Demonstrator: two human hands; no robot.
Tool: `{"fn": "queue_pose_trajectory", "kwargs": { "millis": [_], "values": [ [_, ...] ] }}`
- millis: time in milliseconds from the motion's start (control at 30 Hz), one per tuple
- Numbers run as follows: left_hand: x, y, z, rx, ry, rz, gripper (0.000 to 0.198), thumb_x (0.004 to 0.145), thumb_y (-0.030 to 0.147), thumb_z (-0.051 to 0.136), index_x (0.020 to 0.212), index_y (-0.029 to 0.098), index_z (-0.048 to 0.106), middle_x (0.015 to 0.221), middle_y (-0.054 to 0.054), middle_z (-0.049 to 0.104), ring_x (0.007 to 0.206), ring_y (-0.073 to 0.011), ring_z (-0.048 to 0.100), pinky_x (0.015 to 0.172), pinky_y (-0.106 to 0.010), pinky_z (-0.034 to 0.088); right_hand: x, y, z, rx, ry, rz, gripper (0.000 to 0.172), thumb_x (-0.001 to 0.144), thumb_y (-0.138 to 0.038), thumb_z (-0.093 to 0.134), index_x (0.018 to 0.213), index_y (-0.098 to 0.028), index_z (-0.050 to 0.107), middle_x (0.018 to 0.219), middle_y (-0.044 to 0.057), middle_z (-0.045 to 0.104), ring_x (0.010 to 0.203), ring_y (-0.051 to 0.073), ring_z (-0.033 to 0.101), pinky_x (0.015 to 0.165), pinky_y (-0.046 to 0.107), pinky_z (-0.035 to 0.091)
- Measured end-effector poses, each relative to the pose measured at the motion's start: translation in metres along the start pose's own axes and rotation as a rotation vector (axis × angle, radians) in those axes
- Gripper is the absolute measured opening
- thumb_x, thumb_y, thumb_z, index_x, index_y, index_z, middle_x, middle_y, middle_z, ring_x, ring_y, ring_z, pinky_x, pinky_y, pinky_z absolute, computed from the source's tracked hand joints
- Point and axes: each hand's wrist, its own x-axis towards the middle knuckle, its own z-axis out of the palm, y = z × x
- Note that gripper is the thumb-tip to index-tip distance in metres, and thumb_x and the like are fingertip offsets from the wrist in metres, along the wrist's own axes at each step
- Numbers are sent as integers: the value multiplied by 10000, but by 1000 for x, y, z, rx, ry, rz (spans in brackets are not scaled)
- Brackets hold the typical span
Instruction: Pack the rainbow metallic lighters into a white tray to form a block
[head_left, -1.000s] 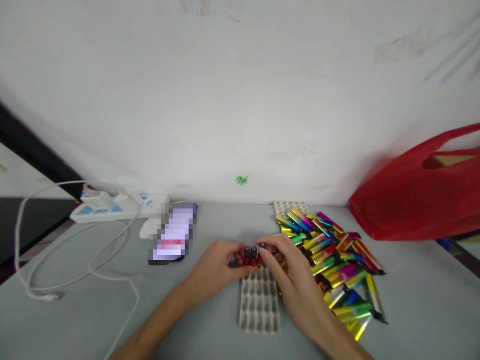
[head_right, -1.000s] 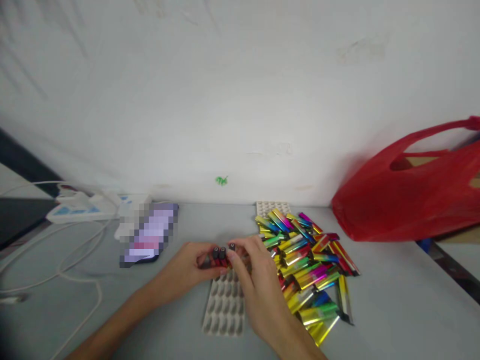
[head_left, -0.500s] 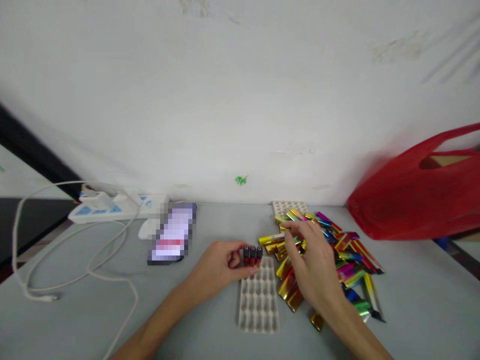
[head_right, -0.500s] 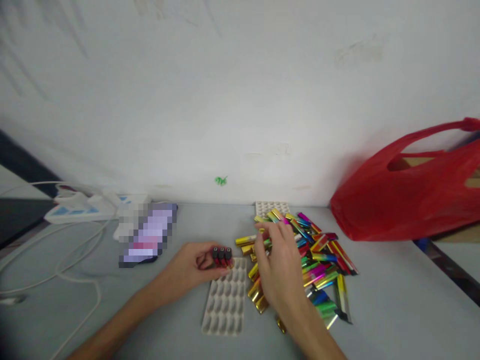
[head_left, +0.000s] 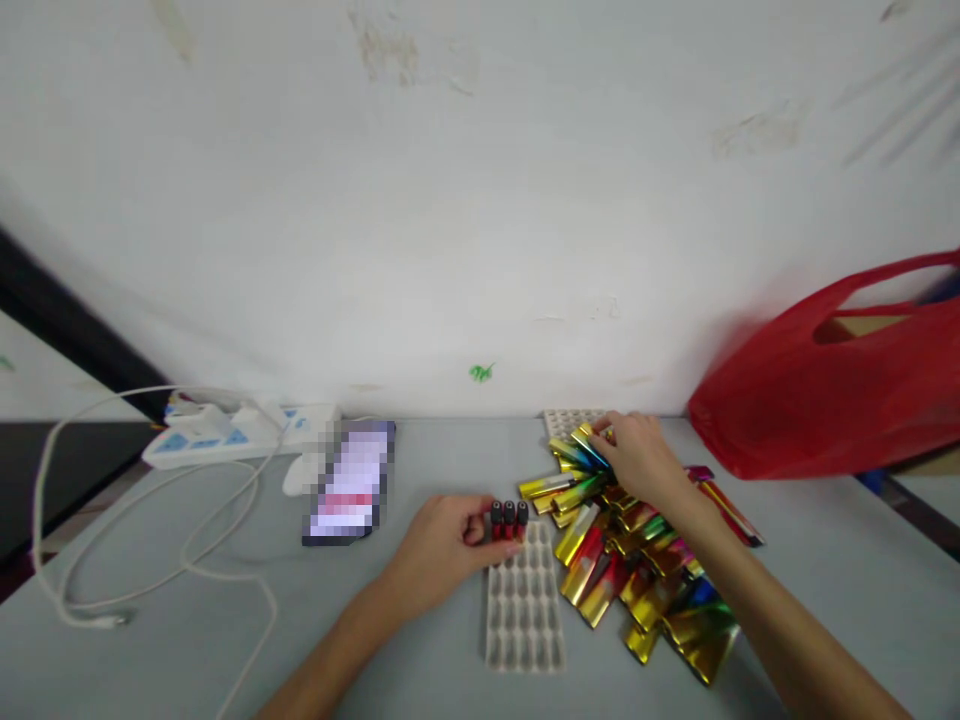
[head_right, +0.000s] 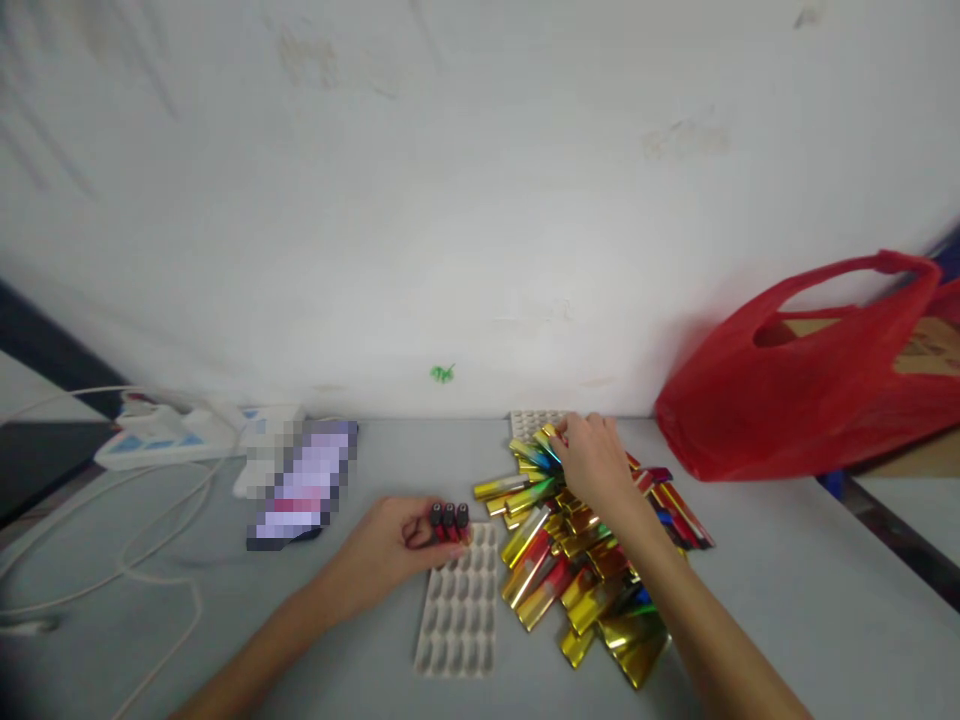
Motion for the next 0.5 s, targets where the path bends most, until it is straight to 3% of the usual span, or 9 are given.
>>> {"fn": "queue_pose_trajectory", "kwargs": {
  "millis": [133,233,400,500],
  "values": [
    [0,0,0,29,-11,0,441,858,575,858,759,175,699,619,68,449,614,-137,403,602,-298,203,7,0,0,31,-24,7,176,998,-310,678,880,-192,735,865,119,788,886,312,692,856,398,404],
    [0,1,-1,32,-16,3,424,870,562,849,777,172,710,616,71,433,614,-137,394,596,-296,200,6,-2,-3,75,-28,0,227,978,-312,687,770,-222,670,765,87,749,802,290,665,787,380,387],
    [-1,2,-2,34,-26,-4,414,865,559,850,806,168,728,628,68,431,620,-138,400,587,-289,197,-3,-12,-19,148,99,80,202,1041,-392,569,968,-210,621,852,106,744,809,286,641,729,370,386],
    [0,2,-2,43,-22,-3,427,862,562,850,772,173,698,627,67,422,619,-137,396,587,-287,198,-15,-25,-32,438,151,138,248,1028,-465,591,951,-230,587,790,48,712,718,231,615,671,337,393]
  ]
}}
